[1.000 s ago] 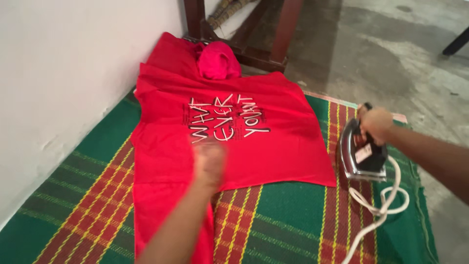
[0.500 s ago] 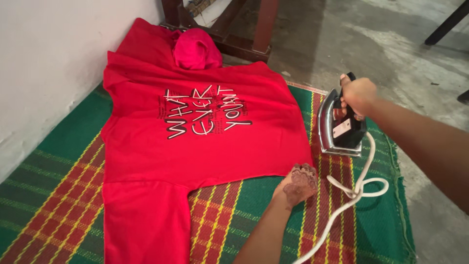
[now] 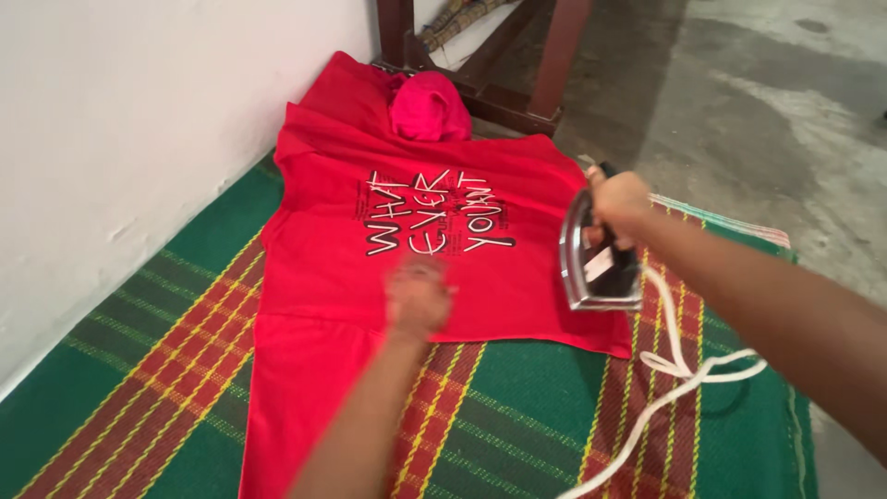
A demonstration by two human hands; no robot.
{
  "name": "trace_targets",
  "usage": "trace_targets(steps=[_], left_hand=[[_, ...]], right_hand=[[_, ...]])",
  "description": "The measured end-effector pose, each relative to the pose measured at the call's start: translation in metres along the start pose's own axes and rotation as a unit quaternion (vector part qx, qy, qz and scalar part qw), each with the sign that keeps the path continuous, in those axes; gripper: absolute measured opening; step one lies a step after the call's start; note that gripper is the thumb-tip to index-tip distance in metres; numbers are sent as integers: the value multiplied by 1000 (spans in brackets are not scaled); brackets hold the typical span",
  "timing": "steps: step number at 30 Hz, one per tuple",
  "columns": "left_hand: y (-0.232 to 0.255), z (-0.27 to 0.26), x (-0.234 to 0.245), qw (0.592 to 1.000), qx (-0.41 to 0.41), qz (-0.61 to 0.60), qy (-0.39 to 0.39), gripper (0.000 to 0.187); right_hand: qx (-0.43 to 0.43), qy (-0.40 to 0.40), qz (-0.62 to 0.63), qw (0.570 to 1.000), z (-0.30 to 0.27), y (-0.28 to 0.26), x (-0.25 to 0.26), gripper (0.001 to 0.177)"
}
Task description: The person irons a red t-shirt laid out on a green and yellow mat on the floor. They use a handheld electric iron to smooth the fabric, focusing on the sleeves and the main body of the shirt. The person adjusts the shirt's position several times to ensure all areas are covered.
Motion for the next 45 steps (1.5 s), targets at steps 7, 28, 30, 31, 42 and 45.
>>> trace_targets(steps=[7,28,30,31,42,45], left_hand=[[-126,-7,46,894,149,27,-422,138],[-126,-15,44,909,104,56,-401,133],[-126,-16,44,912,102,58,-393,133],[-125,-17,45,913,103,57,-392,133],[-115,-7,66,887,122,67,-440,141],[-109,-5,73,878,124,84,-454,144]], right_hand=[[2,-33,108,994,-41,35,-69,70],[-23,-2,68,997,-51,127,26,72],[-23,7,20,999,-27,134,33,75],[-22,14,-3,1000,-14,137,38,77],[63,29,-33,997,37,98,39,82],[64,-5,13,998,12,49,-4,76]])
Point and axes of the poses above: each hand's wrist, its own z-axis towards the middle knuckle, its own x-axis out of the back of the hand, y = z × x, the point moved 4 cm from there along z, towards the middle knuckle, and after that the axes turned 13 degrees about z, right-handed, at the moved point
